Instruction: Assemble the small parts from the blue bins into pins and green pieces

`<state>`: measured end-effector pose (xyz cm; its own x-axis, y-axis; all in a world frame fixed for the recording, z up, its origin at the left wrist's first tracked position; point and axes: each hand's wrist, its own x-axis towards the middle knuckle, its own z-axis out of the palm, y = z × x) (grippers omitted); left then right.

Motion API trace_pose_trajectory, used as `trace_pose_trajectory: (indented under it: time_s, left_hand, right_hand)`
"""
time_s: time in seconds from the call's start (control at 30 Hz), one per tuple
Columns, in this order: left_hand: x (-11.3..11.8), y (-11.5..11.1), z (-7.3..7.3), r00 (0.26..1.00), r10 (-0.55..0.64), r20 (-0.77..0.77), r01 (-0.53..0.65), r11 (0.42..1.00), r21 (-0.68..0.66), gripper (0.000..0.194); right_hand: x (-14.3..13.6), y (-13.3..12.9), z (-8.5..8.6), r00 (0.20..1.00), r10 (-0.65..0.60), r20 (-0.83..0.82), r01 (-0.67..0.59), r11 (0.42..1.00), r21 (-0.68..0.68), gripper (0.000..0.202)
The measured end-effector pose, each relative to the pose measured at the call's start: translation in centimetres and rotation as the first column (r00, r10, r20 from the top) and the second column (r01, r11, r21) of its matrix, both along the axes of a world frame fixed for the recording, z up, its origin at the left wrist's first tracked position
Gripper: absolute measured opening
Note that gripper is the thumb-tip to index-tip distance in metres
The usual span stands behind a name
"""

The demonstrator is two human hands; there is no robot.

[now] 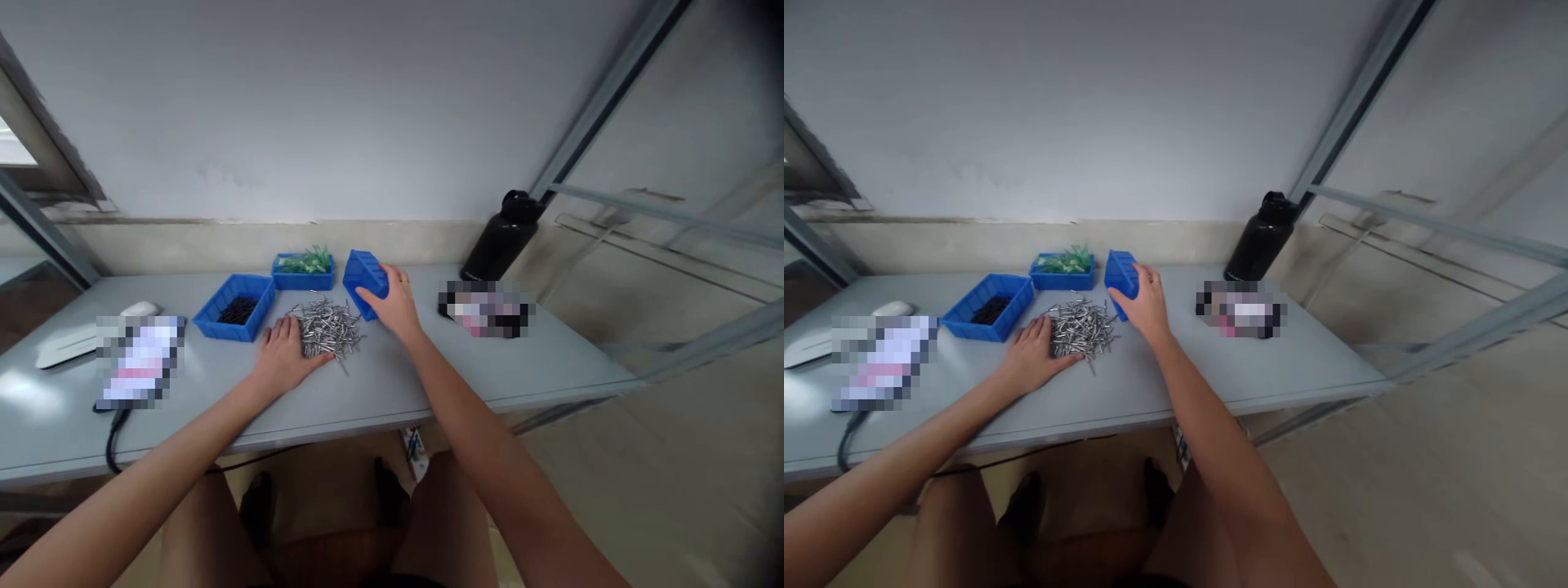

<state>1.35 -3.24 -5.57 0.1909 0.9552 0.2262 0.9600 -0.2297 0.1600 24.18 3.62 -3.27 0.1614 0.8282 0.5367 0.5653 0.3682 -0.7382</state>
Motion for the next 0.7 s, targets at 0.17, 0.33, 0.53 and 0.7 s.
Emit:
trace_pose_trajectory:
  time_s: [0.17,0.33,0.53,0.7]
  left_hand:
    - [0.0,0.0,0.2,1.0,0.006,0.003,-0.006,1.0,-0.011,0.101]
    - [0.0,0.0,0.3,1.0,0.0,0.005,0.0,1.0,-0.015,0.1]
    - [0.4,-0.2,0.4,0.999,-0.028,-0.022,0.03,0.998,0.059,0.098]
    - [0.7,-0.4,0.8,0.994,-0.083,-0.066,0.089,0.992,0.095,0.096]
  right_hand:
    - [1.3,1.2,-0.7,0.995,-0.088,-0.042,0.086,0.995,-0.054,0.043]
    - [2.8,2.4,-1.1,0.975,-0.203,-0.09,0.184,0.966,-0.184,0.049]
    - [3.5,3.4,-2.4,0.925,-0.285,-0.25,0.214,0.936,-0.278,0.071]
    - [3.8,3.4,-2.8,0.939,-0.283,-0.195,0.213,0.925,-0.315,0.066]
